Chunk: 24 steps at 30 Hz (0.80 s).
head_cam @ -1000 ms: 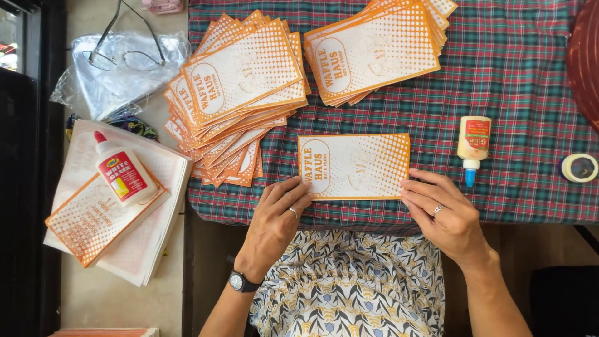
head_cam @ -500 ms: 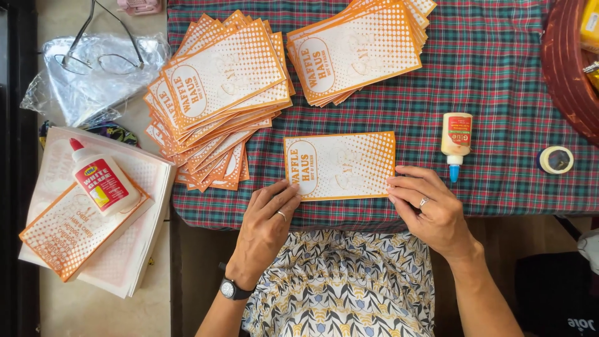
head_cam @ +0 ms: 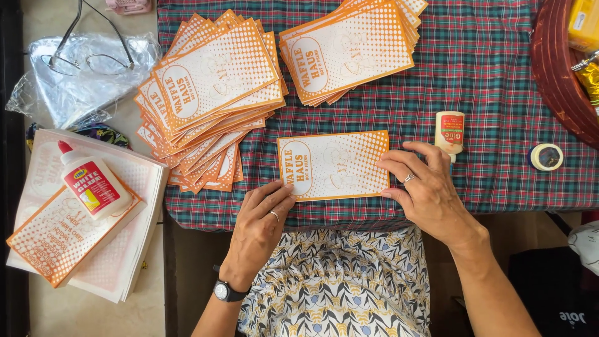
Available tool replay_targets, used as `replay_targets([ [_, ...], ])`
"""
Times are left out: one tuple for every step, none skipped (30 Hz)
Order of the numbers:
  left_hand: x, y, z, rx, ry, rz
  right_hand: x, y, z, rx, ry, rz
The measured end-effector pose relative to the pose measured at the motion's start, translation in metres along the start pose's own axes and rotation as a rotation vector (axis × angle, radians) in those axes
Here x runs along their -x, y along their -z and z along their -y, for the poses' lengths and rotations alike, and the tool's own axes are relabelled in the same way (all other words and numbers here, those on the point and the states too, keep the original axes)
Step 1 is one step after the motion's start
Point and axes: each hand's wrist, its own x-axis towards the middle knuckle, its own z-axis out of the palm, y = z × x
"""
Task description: Applying glue to paper bag templates and folding them into finished bags on a workspace.
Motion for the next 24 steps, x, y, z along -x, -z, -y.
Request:
replay_targets([
  [-0.002, 0.002, -0.002, 0.001, 0.001, 0.001, 0.000, 0.000, -0.002, -0.001, -0.001, 0.001],
  [-0.004, 0.004, -0.003, 0.003, 0.008, 0.007, -0.001, 0.000, -0.005, 0.003, -0.014, 0.053],
  [-0.006, 0.005, -0.005, 0.005, 0.015, 0.013, -0.001, 0.000, -0.007, 0.007, -0.027, 0.105],
  [-0.001, 0.003, -0.001, 0.006, 0.016, 0.014, -0.005, 0.004, -0.007, 0.007, -0.027, 0.107],
  [0.005, 0.000, 0.003, 0.038, 0.014, 0.054, -0.008, 0.008, -0.006, 0.005, 0.001, 0.164],
  [0.011, -0.003, 0.006, 0.071, 0.013, 0.095, -0.011, 0.012, -0.006, 0.003, 0.030, 0.221],
  [0.012, -0.003, 0.006, 0.072, 0.015, 0.095, -0.011, 0.014, -0.006, 0.003, 0.029, 0.224],
  [0.012, -0.004, 0.007, 0.079, 0.033, 0.101, -0.012, 0.015, -0.005, 0.019, 0.014, 0.258],
  [0.013, -0.004, 0.007, 0.086, 0.051, 0.107, -0.012, 0.016, -0.005, 0.035, -0.001, 0.292],
  [0.013, -0.005, 0.007, 0.086, 0.052, 0.108, -0.013, 0.017, -0.005, 0.034, -0.002, 0.293],
  [0.013, -0.005, 0.007, 0.096, 0.055, 0.099, -0.014, 0.018, -0.005, 0.024, -0.026, 0.315],
  [0.012, -0.005, 0.007, 0.106, 0.055, 0.089, -0.015, 0.019, -0.005, 0.014, -0.050, 0.334],
  [0.008, -0.003, 0.004, 0.106, 0.055, 0.090, -0.015, 0.018, -0.005, 0.014, -0.051, 0.334],
  [0.003, -0.001, 0.000, 0.116, 0.083, 0.074, -0.015, 0.018, -0.006, 0.013, -0.054, 0.343],
  [-0.001, 0.001, -0.003, 0.127, 0.111, 0.058, -0.016, 0.018, -0.006, 0.013, -0.057, 0.352],
  [-0.008, -0.002, -0.009, 0.126, 0.112, 0.055, -0.016, 0.019, -0.006, 0.015, -0.054, 0.352],
  [-0.015, -0.005, -0.015, 0.048, 0.142, -0.021, -0.015, 0.019, -0.005, 0.040, -0.045, 0.332],
  [-0.020, -0.007, -0.020, -0.036, 0.176, -0.099, -0.017, 0.018, -0.004, 0.062, -0.029, 0.312],
  [-0.031, -0.020, -0.031, -0.042, 0.181, -0.104, -0.014, 0.018, -0.005, 0.061, -0.020, 0.313],
  [-0.040, -0.032, -0.040, 0.013, 0.159, -0.097, -0.014, 0.016, -0.005, 0.094, -0.024, 0.306],
  [-0.049, -0.043, -0.048, 0.068, 0.137, -0.091, -0.015, 0.014, -0.005, 0.128, -0.028, 0.297],
  [-0.058, -0.064, -0.057, 0.043, 0.152, -0.104, -0.014, 0.014, -0.004, 0.116, 0.001, 0.295],
  [-0.069, -0.085, -0.064, 0.050, 0.174, -0.050, -0.014, 0.014, -0.004, 0.124, -0.014, 0.296],
  [-0.082, -0.108, -0.070, 0.063, 0.192, 0.001, -0.013, 0.015, -0.005, 0.137, -0.033, 0.296],
])
